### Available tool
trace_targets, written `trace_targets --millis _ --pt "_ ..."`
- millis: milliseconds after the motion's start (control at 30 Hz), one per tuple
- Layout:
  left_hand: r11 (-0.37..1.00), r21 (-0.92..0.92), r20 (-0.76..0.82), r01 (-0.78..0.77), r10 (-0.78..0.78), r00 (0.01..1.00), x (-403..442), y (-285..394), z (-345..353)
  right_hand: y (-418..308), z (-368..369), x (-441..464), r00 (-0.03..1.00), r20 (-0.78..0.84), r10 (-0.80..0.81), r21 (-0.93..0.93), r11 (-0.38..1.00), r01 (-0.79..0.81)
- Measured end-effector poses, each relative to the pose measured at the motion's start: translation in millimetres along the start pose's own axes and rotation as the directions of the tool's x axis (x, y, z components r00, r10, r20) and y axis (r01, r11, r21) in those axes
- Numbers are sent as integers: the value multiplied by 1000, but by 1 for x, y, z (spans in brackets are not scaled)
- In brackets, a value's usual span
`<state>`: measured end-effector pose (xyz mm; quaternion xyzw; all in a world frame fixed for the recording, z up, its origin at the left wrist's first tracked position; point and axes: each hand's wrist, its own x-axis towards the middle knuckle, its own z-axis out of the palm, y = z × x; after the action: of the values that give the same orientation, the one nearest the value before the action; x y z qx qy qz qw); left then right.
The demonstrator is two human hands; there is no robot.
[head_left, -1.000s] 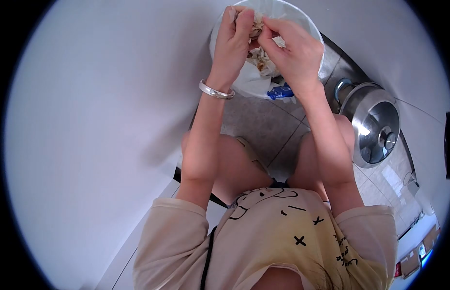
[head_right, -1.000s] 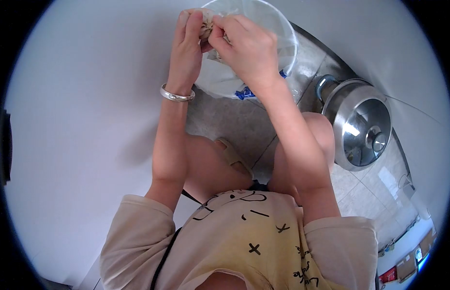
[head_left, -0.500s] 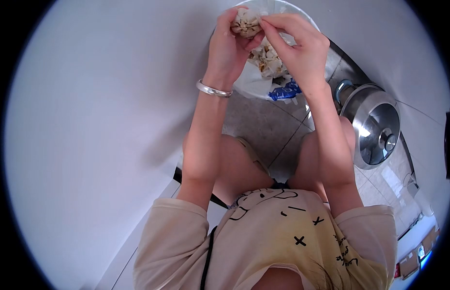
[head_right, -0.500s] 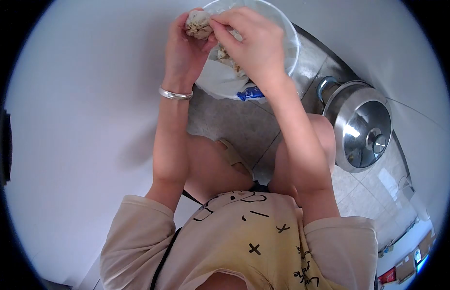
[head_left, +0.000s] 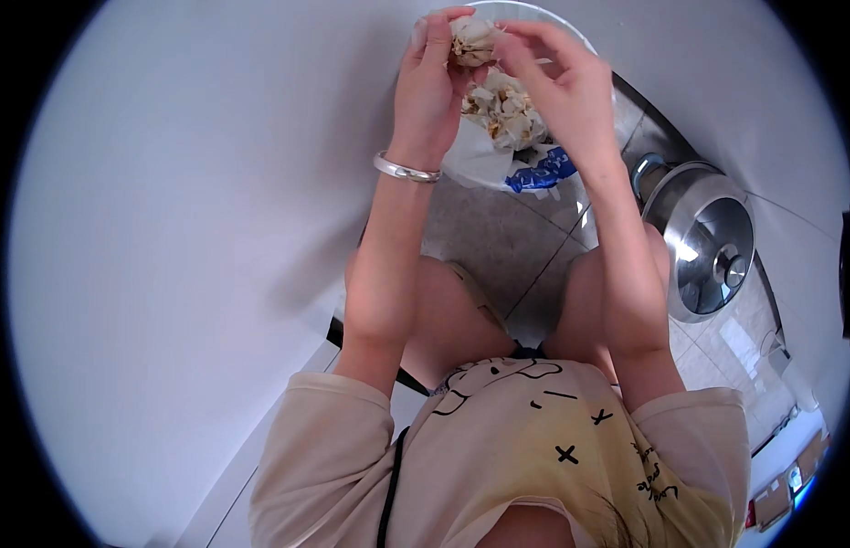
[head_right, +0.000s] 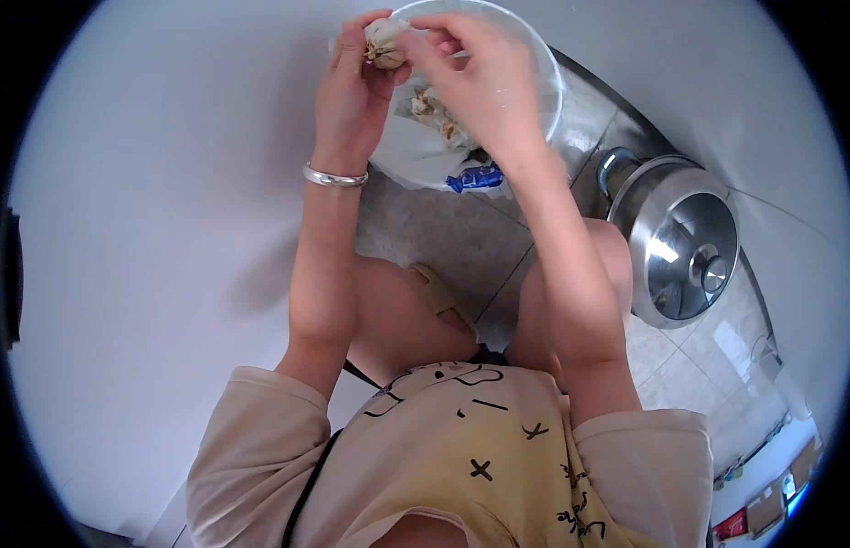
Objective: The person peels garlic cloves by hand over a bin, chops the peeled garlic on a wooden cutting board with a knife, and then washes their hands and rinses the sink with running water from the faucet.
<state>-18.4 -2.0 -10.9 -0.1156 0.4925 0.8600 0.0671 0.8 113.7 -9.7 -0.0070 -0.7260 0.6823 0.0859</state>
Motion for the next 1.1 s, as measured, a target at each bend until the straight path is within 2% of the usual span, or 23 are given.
trace_targets --millis 33,100,167,200,300,400,467,500,600,667,700,767,800,867,900,967,1000,1100 --pt "995 -72 -85 67 -73 994 -2 11 15 0 1 0 996 -5 -84 -131 988 82" --pt "987 -121 -19 107 -110 994 -1 9 12 1 2 0 969 17 -246 -384 893 233" --pt "996 -78 267 53 -31 963 5 -11 -21 6 0 0 976 18 -219 -304 928 214" --pt "996 -57 231 70 -55 972 6 -12 -20 8 -1 0 978 21 -205 -262 943 204" --pt "993 -17 135 120 -117 984 4 -13 -18 16 -5 5 958 -74 -277 -382 895 229" --pt "987 -29 124 160 -155 980 3 -8 -20 13 -11 8 978 -64 -200 -445 883 151" --pt "983 -55 176 178 -166 970 7 -9 -25 17 -10 6 972 40 -231 -417 881 226" --pt "982 -56 155 180 -170 973 7 -9 -24 17 -9 6 965 92 -246 -400 879 262" --pt "978 -59 102 199 -193 976 7 -9 -18 10 -3 2 964 135 -228 -302 918 259" --pt "974 -54 87 220 -215 973 6 -10 -16 7 2 2 944 158 -291 -304 895 327" --pt "949 -106 249 298 -265 932 8 -8 -21 6 3 2 932 169 -321 -305 882 359" --pt "870 -165 557 465 -307 772 16 -5 -37 7 3 0 979 147 -144 -25 989 149" --pt "851 -181 653 493 -271 707 21 -12 -41 8 3 0 986 156 -52 118 992 34" --pt "810 -199 813 551 -178 554 30 -27 -47 8 0 1 989 144 -35 133 991 16" --pt "830 -196 735 523 -228 639 26 -26 -42 9 -2 2 990 138 -26 141 990 7" --pt "866 -179 543 467 -309 781 15 -17 -29 11 -4 4 977 120 -176 -34 983 181" --pt "886 -154 455 437 -329 827 11 -15 -25 10 -5 6 961 121 -251 -123 956 265" --pt "935 -90 218 344 -319 922 7 -12 -16 -1 -7 6 940 156 -302 -188 925 329"
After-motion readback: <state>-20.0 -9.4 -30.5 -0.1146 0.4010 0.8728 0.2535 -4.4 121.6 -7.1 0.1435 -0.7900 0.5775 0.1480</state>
